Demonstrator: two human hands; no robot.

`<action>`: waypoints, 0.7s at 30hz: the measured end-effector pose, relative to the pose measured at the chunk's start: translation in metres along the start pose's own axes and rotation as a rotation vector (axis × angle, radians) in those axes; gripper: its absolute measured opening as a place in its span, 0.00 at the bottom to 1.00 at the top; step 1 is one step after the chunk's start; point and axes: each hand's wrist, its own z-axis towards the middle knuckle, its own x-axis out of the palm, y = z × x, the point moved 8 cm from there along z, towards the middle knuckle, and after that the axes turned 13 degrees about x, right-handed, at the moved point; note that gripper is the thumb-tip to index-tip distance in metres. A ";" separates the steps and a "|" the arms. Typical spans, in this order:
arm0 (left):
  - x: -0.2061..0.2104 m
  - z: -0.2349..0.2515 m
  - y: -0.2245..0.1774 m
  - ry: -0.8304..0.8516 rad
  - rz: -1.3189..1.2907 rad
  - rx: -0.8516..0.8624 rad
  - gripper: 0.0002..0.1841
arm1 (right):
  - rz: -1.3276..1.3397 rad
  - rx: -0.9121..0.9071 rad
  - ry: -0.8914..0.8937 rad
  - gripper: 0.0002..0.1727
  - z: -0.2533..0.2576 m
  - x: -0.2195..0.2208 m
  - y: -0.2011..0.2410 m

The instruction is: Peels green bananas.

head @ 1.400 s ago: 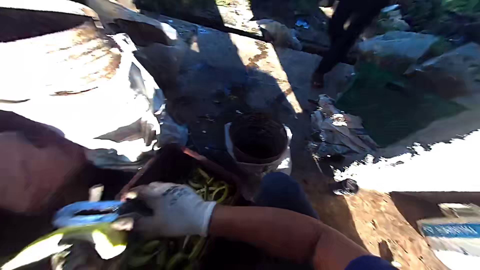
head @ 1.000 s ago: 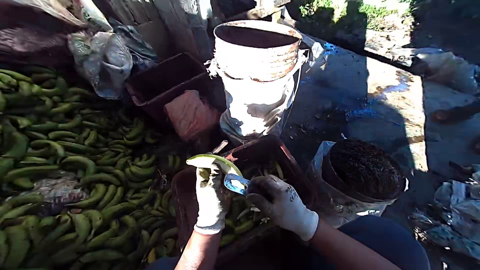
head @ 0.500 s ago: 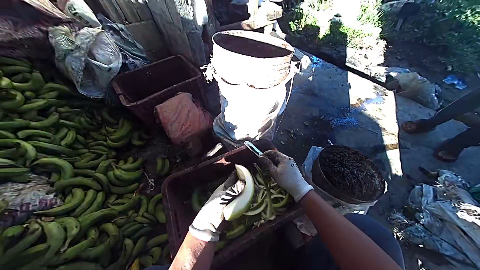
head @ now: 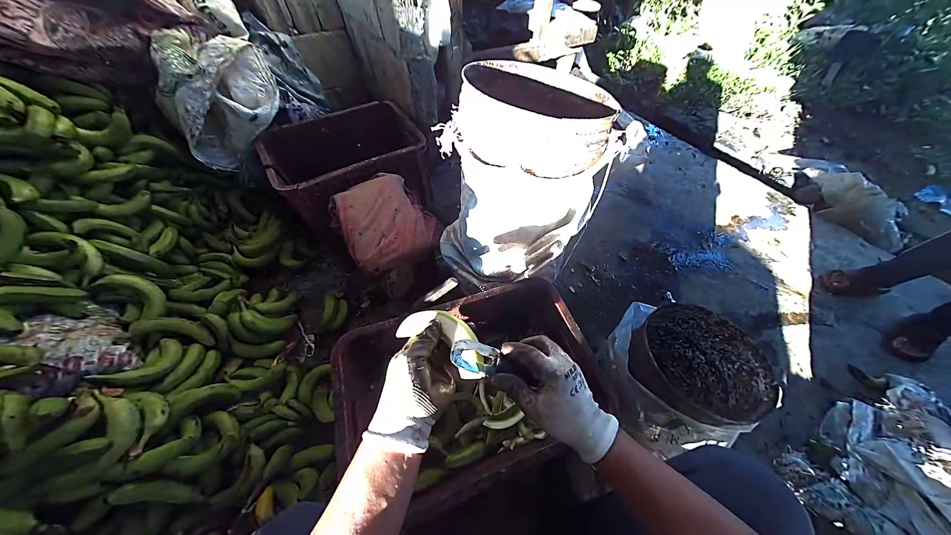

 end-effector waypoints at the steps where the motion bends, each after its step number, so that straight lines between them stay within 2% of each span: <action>1: 0.001 0.000 -0.003 0.039 0.052 -0.003 0.14 | 0.003 -0.020 0.015 0.26 0.001 0.000 -0.001; 4: 0.006 -0.002 -0.005 0.184 0.134 -0.049 0.17 | 0.006 -0.050 0.046 0.26 0.003 0.001 -0.001; 7: 0.005 -0.006 -0.003 0.189 0.174 -0.047 0.16 | -0.011 -0.055 0.040 0.26 0.004 0.003 -0.001; 9: 0.008 -0.013 -0.004 0.291 0.253 -0.043 0.17 | 0.013 -0.018 0.034 0.27 0.010 0.002 -0.005; 11: 0.022 -0.028 -0.003 0.515 0.319 -0.115 0.22 | 0.058 0.081 0.087 0.25 0.022 -0.002 -0.015; 13: 0.038 -0.047 0.000 0.721 0.376 -0.234 0.30 | 0.008 0.211 0.223 0.24 0.036 -0.004 -0.030; 15: 0.044 -0.057 0.006 0.796 0.438 -0.296 0.35 | -0.120 0.369 0.371 0.27 0.043 0.003 -0.055; 16: 0.045 -0.055 0.009 0.761 0.425 -0.270 0.32 | -0.158 0.459 0.392 0.28 0.044 0.006 -0.069; 18: 0.037 -0.039 0.013 0.547 0.314 -0.192 0.23 | -0.156 0.595 0.312 0.30 0.041 0.003 -0.089; 20: 0.018 -0.015 0.016 0.318 0.113 -0.104 0.16 | -0.114 0.589 0.213 0.31 0.038 -0.008 -0.083; 21: 0.008 -0.005 0.017 0.218 0.010 -0.076 0.16 | -0.090 0.535 0.168 0.31 0.037 -0.012 -0.075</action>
